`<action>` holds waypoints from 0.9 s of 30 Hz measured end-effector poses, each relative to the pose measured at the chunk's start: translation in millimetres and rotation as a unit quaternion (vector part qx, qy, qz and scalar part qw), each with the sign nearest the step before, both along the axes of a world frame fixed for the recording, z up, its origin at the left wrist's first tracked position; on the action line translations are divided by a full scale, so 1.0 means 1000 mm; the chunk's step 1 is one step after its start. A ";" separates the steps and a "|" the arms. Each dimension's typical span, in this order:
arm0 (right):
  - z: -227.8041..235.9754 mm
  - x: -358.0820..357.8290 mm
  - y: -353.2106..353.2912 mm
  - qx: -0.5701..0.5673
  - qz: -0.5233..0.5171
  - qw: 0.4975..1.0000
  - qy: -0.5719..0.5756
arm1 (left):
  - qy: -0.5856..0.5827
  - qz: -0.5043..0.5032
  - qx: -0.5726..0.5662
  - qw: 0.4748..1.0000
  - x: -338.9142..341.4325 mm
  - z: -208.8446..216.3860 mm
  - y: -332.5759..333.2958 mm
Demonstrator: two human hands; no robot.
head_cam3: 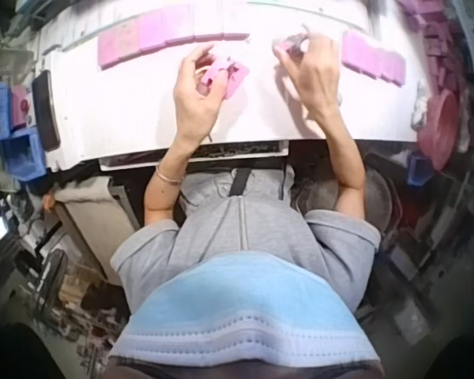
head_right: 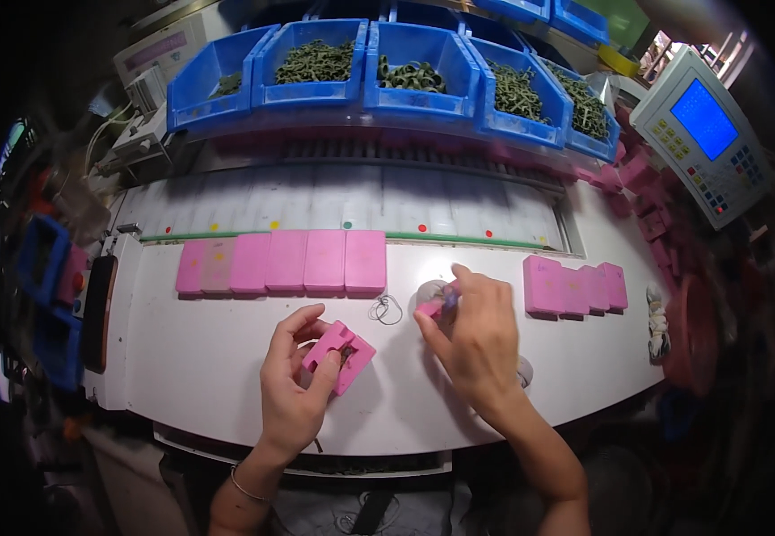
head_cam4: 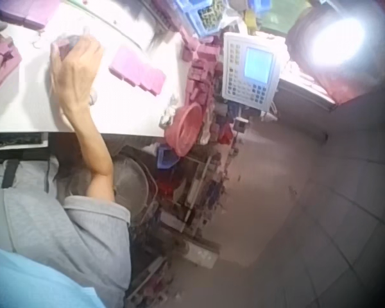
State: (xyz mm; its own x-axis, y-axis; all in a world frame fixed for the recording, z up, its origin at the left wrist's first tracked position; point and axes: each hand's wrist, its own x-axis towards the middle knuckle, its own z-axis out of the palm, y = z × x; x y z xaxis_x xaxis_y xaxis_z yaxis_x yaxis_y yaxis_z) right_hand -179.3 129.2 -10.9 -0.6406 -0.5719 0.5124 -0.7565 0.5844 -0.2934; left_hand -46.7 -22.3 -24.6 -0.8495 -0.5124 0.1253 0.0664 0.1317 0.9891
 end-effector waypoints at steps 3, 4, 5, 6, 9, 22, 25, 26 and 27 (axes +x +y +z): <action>-0.002 -0.005 0.002 0.032 -0.001 0.998 0.048 | 0.030 0.017 0.024 0.999 0.001 -0.003 0.000; -0.003 -0.005 0.002 0.065 -0.003 0.997 0.047 | 0.033 0.019 0.016 0.999 0.000 -0.005 0.001; -0.003 -0.006 0.000 0.062 -0.003 0.997 0.045 | 0.036 0.021 0.008 0.999 0.000 -0.006 0.003; -0.004 -0.006 -0.002 0.060 -0.006 0.997 0.044 | 0.040 0.021 0.002 0.999 -0.001 -0.007 0.005; -0.002 0.010 -0.012 0.043 0.009 0.997 0.069 | 0.039 0.018 0.024 0.999 0.000 -0.008 0.005; -0.039 0.037 0.011 0.024 0.100 0.994 -0.045 | 0.095 0.148 -0.248 0.953 -0.007 -0.019 0.009; -0.029 0.031 0.013 -0.016 0.091 0.996 -0.007 | 0.184 0.030 -0.389 0.902 0.019 -0.003 0.011; -0.030 0.026 0.011 -0.002 0.095 0.995 -0.011 | 0.212 -0.078 -0.378 0.898 0.031 -0.001 0.015; -0.031 0.024 0.007 0.014 0.101 0.995 -0.013 | 0.187 -0.063 -0.366 0.910 0.032 -0.004 0.031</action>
